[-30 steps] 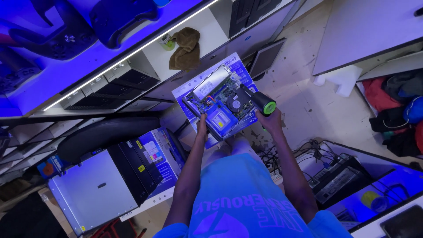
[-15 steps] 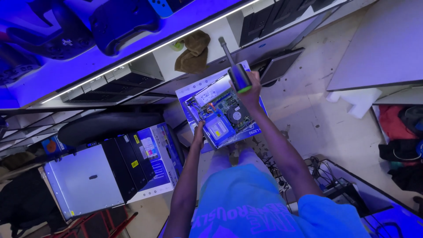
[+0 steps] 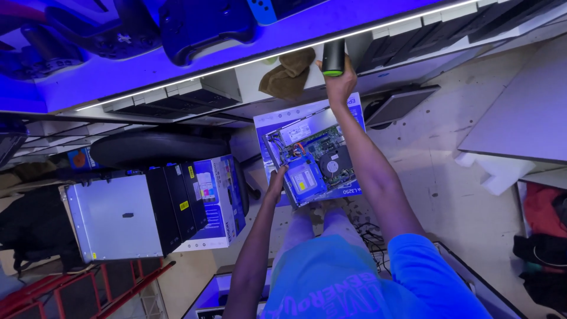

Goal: The person uses a handheld air blower to clean the interior of an open desktop computer case, then wipes the inside with a cloth. The person holds the case with one hand while directing the blower with the other, and later uses the cloth to wipe components and surfaces inside the case.

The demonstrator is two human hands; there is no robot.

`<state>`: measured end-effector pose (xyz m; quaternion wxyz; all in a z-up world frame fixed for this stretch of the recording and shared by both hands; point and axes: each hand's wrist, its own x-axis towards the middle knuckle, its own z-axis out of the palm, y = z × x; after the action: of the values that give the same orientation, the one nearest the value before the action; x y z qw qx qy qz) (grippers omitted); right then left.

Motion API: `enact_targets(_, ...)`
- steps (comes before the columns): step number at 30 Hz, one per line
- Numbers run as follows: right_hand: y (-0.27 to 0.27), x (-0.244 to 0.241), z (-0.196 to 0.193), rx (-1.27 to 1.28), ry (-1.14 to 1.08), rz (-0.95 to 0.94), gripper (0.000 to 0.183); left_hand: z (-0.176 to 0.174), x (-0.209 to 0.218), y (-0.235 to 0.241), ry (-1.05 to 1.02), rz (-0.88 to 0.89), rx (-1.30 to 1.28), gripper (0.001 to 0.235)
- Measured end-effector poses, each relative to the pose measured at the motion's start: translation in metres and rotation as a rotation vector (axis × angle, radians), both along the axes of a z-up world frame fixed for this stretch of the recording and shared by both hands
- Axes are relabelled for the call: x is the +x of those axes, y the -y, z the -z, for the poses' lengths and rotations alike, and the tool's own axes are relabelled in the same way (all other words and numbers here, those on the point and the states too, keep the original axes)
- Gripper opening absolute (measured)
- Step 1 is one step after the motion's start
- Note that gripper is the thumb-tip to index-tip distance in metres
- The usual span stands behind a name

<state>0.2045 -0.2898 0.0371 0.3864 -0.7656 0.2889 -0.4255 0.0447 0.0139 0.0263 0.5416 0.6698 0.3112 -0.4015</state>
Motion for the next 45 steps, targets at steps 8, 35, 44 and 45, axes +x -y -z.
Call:
enact_targets(8,0.019,0.016,0.031,0.013,0.003,-0.020,0.068,0.010,0.001,-0.002,-0.009,0.023,0.034,0.079)
enact_targets(35,-0.093,-0.086,-0.073,0.237,-0.070,-0.210,0.020,0.043,-0.013,-0.031,0.095,0.107,-0.143,0.110)
enact_targets(44,-0.081,-0.181,-0.101,0.046,-0.061,0.184,0.012,0.049,-0.017,-0.033,0.156,0.057,-0.146,0.107)
enact_targets(45,-0.083,-0.174,-0.083,-0.215,-0.072,0.166,0.015,0.044,-0.019,-0.034,0.175,0.043,-0.154,0.108)
